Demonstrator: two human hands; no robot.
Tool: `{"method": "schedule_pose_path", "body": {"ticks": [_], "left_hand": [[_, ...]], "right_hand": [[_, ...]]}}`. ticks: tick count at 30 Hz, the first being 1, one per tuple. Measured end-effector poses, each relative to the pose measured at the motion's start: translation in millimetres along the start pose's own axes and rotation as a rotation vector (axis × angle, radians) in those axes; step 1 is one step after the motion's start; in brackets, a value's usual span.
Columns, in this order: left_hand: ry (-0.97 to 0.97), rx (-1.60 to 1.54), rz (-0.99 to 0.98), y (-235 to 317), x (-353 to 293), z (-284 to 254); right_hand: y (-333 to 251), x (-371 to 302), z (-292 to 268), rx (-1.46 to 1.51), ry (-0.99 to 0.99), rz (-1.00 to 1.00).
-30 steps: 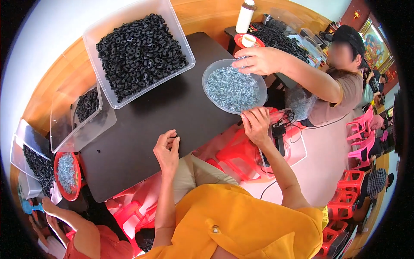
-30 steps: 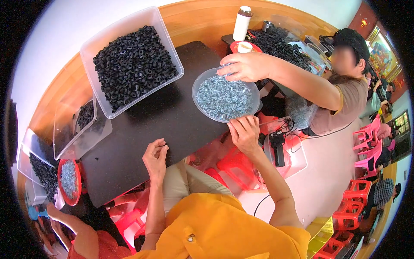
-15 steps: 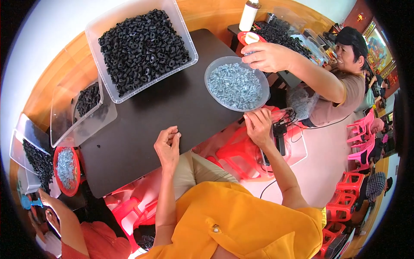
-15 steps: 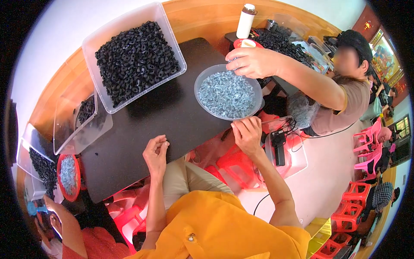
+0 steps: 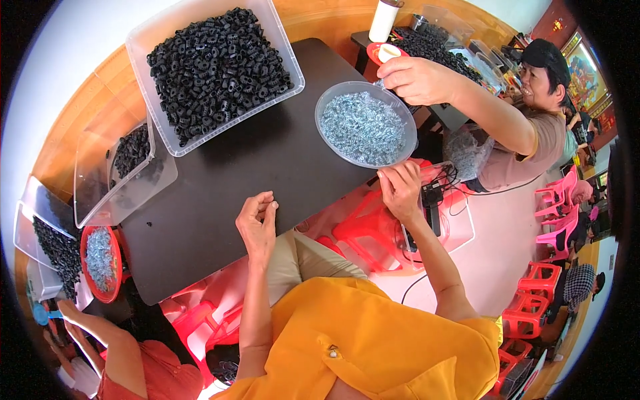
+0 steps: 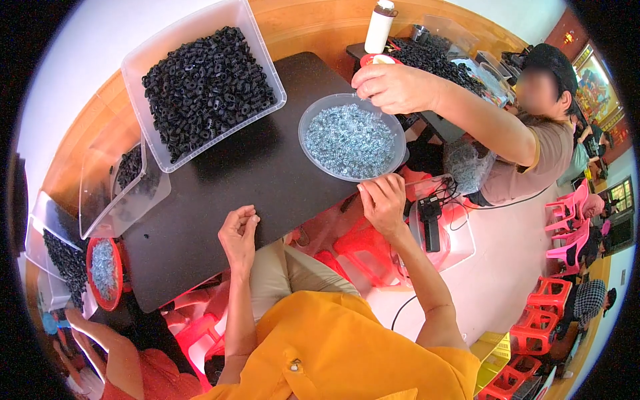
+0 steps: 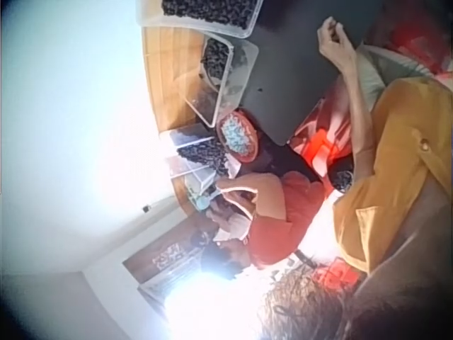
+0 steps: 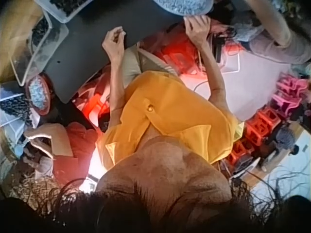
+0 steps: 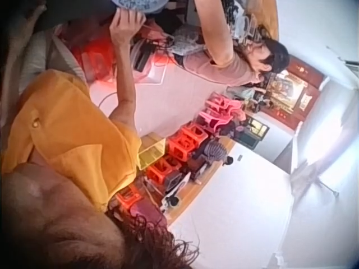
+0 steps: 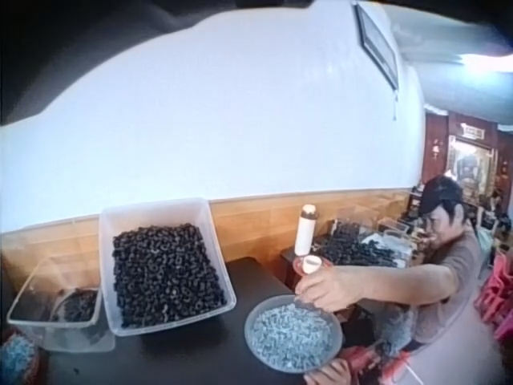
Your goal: Assembling small black plastic components by hand in a workshop setting.
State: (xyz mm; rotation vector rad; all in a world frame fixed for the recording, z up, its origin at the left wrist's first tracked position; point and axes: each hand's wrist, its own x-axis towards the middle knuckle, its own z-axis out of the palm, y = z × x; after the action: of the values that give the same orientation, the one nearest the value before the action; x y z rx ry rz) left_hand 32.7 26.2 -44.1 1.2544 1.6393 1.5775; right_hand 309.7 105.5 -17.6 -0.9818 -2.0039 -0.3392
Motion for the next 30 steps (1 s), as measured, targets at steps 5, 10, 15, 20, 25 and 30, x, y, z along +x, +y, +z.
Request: {"method": "schedule_pose_path", "body": {"ticks": [5, 10, 15, 20, 25, 30], "left_hand": [[-0.004, -0.007, 0.0, 0.2, 0.1, 0.7], [0.004, 0.036, 0.018, 2.4, -0.5, -0.4], [0.006, 0.029, 0.017, 1.5, 0.2, 1.0], [0.006, 0.023, 0.01, 1.9, -0.5, 1.0], [0.005, 0.025, 0.022, -1.4, -0.6, 0.1], [0.002, 0.028, 0.027, 0.3, -0.4, 0.6]], "right_hand": [[4.5, 1.3, -2.1, -0.008, -0.002, 0.029], [4.6, 2.8, -4.6, 0.001, -0.004, 0.03], [5.5, 3.5, -4.7, 0.0, 0.01, 0.03], [6.1, 3.4, -5.3, 0.001, -0.005, 0.042], [6.3, 4.6, -4.9, 0.002, -0.027, 0.064], [18.6, 31.7, 1.8, -0.008, -0.095, 0.16]]}}
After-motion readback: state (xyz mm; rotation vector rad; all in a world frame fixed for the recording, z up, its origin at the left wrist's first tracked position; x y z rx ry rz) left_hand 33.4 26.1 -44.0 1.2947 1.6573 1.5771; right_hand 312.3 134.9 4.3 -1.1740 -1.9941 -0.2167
